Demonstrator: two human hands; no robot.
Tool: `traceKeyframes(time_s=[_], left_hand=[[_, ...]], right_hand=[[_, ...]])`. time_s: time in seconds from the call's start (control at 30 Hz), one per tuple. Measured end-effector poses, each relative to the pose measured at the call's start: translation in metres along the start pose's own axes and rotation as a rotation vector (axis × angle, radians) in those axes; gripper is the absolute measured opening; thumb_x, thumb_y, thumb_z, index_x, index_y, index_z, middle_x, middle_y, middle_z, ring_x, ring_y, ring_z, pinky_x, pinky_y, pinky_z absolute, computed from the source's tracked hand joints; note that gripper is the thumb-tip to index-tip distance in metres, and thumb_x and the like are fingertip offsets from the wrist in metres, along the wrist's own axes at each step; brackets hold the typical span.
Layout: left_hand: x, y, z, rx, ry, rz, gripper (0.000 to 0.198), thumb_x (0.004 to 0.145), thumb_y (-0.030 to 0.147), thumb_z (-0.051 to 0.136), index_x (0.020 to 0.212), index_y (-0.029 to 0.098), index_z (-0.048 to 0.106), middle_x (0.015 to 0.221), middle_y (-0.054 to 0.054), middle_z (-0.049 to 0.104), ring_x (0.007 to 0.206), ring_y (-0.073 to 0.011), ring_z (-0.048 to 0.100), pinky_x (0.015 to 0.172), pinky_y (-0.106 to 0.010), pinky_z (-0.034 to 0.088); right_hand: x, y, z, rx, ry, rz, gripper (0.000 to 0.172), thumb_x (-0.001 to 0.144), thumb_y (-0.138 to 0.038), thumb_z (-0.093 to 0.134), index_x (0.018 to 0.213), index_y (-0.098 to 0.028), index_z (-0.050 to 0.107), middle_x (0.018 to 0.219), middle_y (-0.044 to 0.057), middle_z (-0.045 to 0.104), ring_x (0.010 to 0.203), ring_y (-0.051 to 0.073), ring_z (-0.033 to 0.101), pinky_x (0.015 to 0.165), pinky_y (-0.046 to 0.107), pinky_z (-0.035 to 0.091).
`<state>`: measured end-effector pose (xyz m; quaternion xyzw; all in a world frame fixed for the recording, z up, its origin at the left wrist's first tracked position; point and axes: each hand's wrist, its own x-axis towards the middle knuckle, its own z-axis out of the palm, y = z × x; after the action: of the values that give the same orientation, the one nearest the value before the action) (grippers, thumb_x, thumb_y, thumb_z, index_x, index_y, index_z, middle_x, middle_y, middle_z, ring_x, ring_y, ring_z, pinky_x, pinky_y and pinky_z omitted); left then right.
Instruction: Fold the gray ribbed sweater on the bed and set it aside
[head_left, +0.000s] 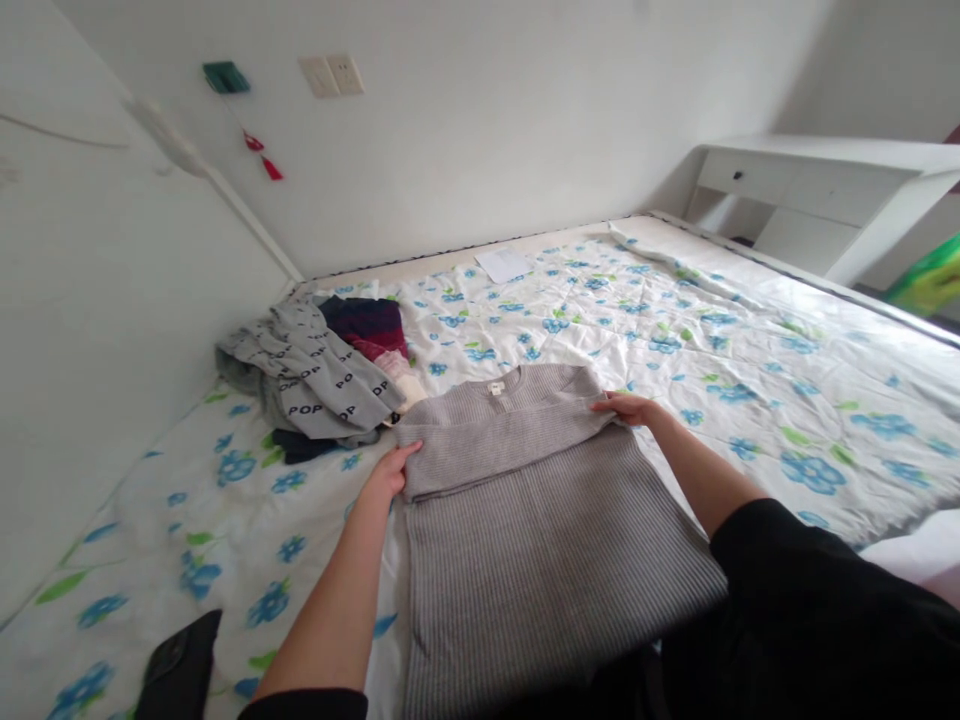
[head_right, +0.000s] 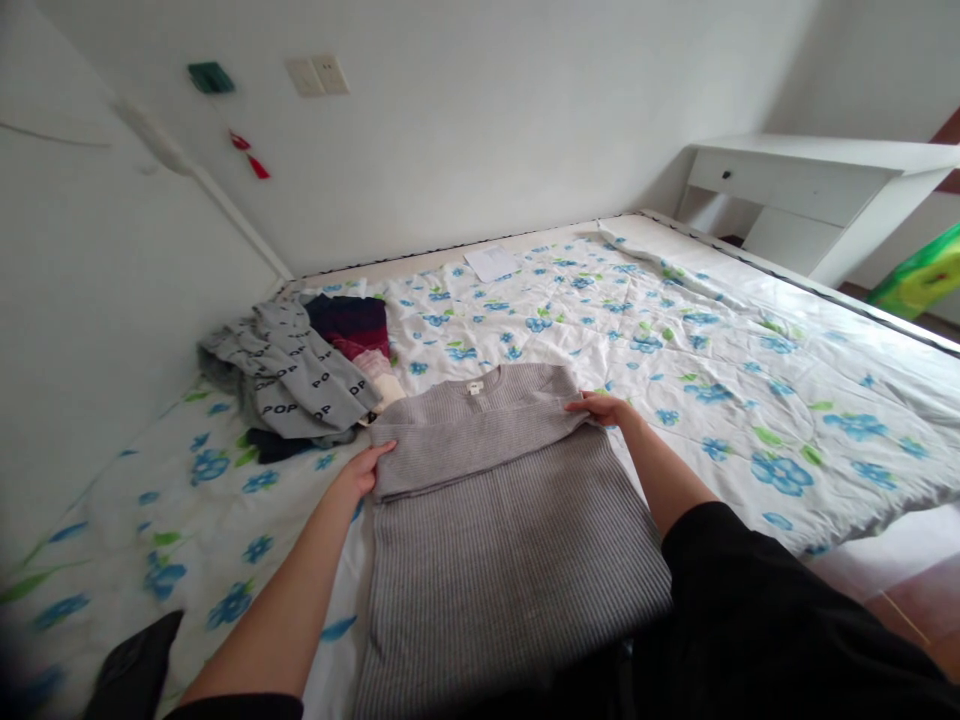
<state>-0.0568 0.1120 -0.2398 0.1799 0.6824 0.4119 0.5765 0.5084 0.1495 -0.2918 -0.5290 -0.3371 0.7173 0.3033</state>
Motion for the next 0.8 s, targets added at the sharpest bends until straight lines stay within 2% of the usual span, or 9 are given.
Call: traceKeyframes(time_s=[0.13,0.3,0.4,0.43,0.5,0.57,0.63,0.7,0.8], left_hand=[[0.009,0.031,0.012,-0.020,0.037,0.049,0.043,0.078,-0.001,0.089,0.116,0.016,0.080,0.086,-0.008,0.085,0.072,-0.0229,0.080,0.086,-0.040,0.070],[0.004,0.101,0.020,-0.157,0.013,0.294,0.056,0.075,-0.002,0.089,0.128,0.016,0.078,0.104,-0.009,0.088,0.083,-0.0193,0.081,0.091,-0.037,0.070],[-0.017,0.123,0.006,-0.255,-0.111,0.484,0.054,0.075,0.000,0.088,0.126,0.018,0.080,0.115,-0.011,0.089,0.098,-0.0219,0.082,0.098,-0.038,0.068],[-0.028,0.121,-0.004,-0.262,-0.154,0.520,0.051,0.073,0.002,0.090,0.121,0.018,0.082,0.115,-0.010,0.089,0.103,-0.0234,0.082,0.101,-0.040,0.067],[-0.052,0.101,-0.031,-0.204,-0.211,0.531,0.043,0.068,0.007,0.095,0.108,0.019,0.084,0.111,-0.009,0.089,0.111,-0.0260,0.080,0.108,-0.042,0.064],[-0.078,0.064,-0.063,-0.059,-0.255,0.505,0.038,0.062,0.017,0.101,0.096,0.020,0.085,0.114,-0.010,0.089,0.121,-0.0302,0.077,0.117,-0.045,0.059],[-0.102,0.021,-0.094,0.178,-0.361,0.463,0.029,0.065,0.037,0.099,0.085,0.022,0.083,0.135,-0.013,0.086,0.137,-0.0374,0.072,0.125,-0.050,0.053],[-0.122,-0.014,-0.117,0.449,-0.419,0.410,0.026,0.069,0.046,0.091,0.075,0.023,0.080,0.151,-0.015,0.079,0.148,-0.0426,0.066,0.128,-0.054,0.049],[-0.142,-0.044,-0.128,0.683,-0.377,0.358,0.025,0.062,0.038,0.088,0.081,0.024,0.080,0.140,-0.017,0.083,0.148,-0.0439,0.067,0.123,-0.052,0.052]], right_hand=[[0.016,-0.023,0.014,-0.116,0.102,-0.020,0.046,0.064,-0.017,0.107,0.098,-0.022,0.076,0.095,0.007,0.086,0.080,0.024,0.082,0.073,0.031,0.071],[0.011,-0.075,0.029,0.013,0.218,-0.306,0.040,0.061,-0.014,0.102,0.092,-0.021,0.078,0.089,0.005,0.085,0.080,0.023,0.079,0.076,0.031,0.068],[-0.014,-0.093,0.025,0.103,0.250,-0.495,0.042,0.058,-0.020,0.102,0.093,-0.022,0.079,0.088,0.002,0.085,0.091,0.024,0.080,0.088,0.034,0.066],[-0.027,-0.091,0.020,0.097,0.244,-0.547,0.041,0.057,-0.022,0.102,0.092,-0.021,0.080,0.087,0.002,0.084,0.095,0.025,0.080,0.092,0.035,0.065],[-0.058,-0.073,0.009,-0.002,0.222,-0.600,0.035,0.058,-0.027,0.101,0.086,-0.020,0.080,0.085,0.002,0.084,0.100,0.027,0.079,0.097,0.038,0.063],[-0.092,-0.040,-0.003,-0.208,0.203,-0.565,0.029,0.063,-0.034,0.099,0.077,-0.019,0.079,0.081,0.004,0.083,0.098,0.030,0.078,0.096,0.040,0.063],[-0.125,0.001,-0.012,-0.441,0.137,-0.470,0.024,0.071,-0.040,0.092,0.073,-0.019,0.080,0.085,0.007,0.085,0.101,0.034,0.078,0.096,0.043,0.064],[-0.151,0.036,-0.016,-0.610,0.036,-0.429,0.018,0.078,-0.039,0.084,0.078,-0.021,0.086,0.110,0.010,0.090,0.117,0.037,0.078,0.107,0.047,0.062],[-0.173,0.067,-0.014,-0.721,-0.017,-0.419,0.021,0.079,-0.030,0.076,0.092,-0.023,0.092,0.149,0.010,0.080,0.141,0.039,0.072,0.119,0.047,0.057]])
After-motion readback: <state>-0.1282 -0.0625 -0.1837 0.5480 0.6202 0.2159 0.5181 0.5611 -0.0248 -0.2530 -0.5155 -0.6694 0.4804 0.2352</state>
